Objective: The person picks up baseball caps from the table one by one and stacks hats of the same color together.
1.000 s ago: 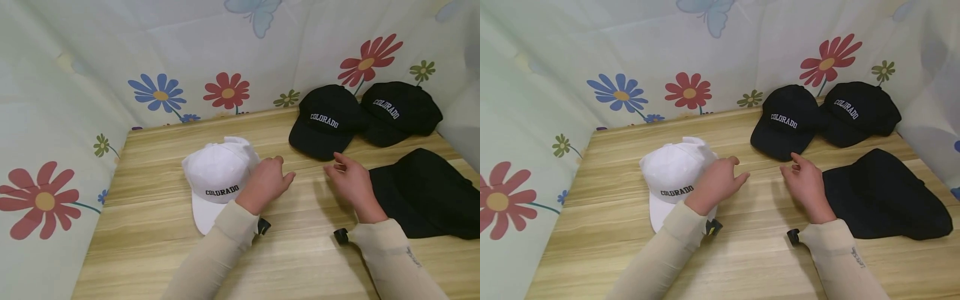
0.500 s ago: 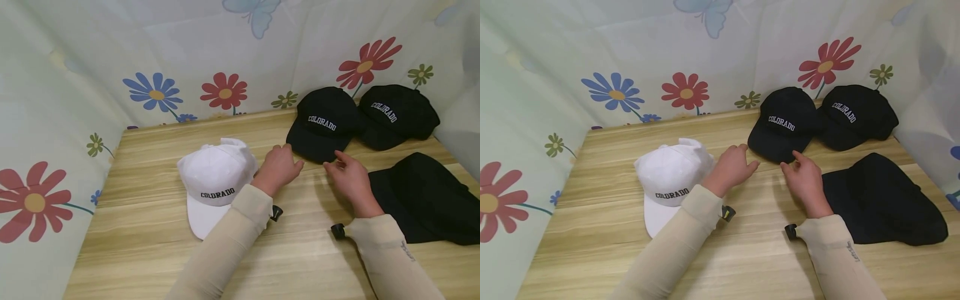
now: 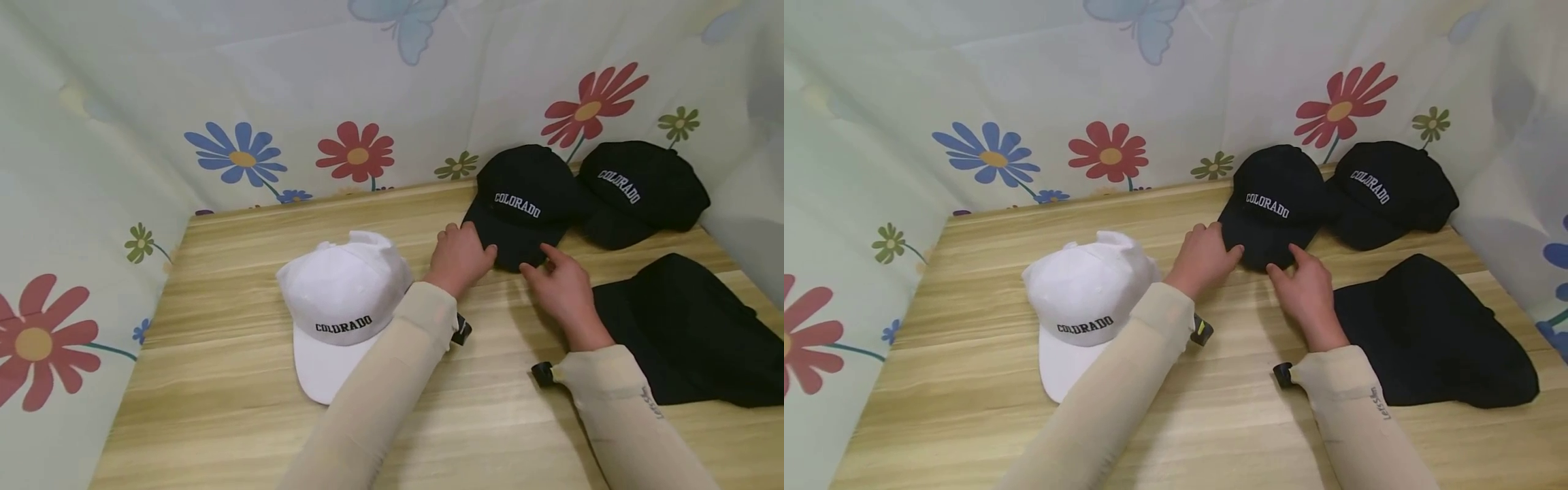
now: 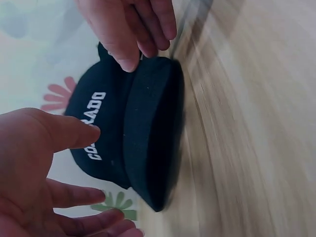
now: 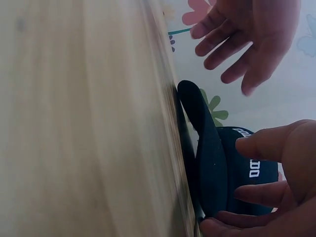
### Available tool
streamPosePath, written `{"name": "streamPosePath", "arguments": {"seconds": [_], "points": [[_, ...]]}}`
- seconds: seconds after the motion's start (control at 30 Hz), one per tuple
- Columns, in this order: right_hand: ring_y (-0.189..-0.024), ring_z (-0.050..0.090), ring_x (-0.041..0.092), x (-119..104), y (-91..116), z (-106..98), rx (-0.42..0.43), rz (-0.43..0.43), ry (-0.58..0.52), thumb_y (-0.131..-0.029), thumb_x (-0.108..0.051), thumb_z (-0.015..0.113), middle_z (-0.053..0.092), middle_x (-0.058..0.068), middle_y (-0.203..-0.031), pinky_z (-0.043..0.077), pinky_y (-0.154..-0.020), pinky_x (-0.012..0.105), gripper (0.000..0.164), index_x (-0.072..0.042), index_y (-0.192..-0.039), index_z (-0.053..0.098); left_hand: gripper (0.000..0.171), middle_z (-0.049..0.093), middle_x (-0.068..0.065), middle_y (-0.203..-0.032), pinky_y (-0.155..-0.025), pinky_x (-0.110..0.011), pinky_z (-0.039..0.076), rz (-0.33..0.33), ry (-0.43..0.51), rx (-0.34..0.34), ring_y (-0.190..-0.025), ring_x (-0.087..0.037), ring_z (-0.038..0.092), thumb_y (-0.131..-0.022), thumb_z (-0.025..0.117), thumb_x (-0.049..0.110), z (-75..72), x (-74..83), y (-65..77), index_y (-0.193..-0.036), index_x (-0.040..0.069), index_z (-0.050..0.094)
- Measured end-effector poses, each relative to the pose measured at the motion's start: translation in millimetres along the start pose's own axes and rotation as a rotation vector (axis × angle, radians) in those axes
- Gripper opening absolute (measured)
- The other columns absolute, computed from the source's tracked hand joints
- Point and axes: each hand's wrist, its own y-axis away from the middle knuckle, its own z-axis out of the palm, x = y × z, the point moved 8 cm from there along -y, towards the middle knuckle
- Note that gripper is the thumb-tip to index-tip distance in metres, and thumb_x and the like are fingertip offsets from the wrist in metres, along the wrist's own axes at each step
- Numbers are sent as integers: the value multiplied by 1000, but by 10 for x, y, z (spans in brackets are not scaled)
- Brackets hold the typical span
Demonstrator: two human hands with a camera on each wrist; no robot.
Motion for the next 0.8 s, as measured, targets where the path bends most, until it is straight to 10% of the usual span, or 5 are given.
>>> {"name": "streamPosePath", "arguments": {"seconds": [0.47, 0.8], "points": [[-137, 35, 46, 37, -144, 0, 8, 41, 0, -96, -38, 54, 37, 30, -148, 29, -111, 57, 70, 1, -149, 31, 57, 61, -10, -123, -94, -40, 43, -123, 38, 46, -112, -27, 49, -92, 52, 56, 240, -53, -386, -128, 12, 57], [-133, 39, 46, 78, -218, -22, 11, 85, -10, -96, -41, 52, 39, 31, -147, 31, -109, 57, 72, 0, -150, 29, 66, 56, -8, -135, -102, -42, 37, -81, 107, 53, -122, -27, 46, -92, 51, 58, 349, -42, -534, -142, 17, 46]]}}
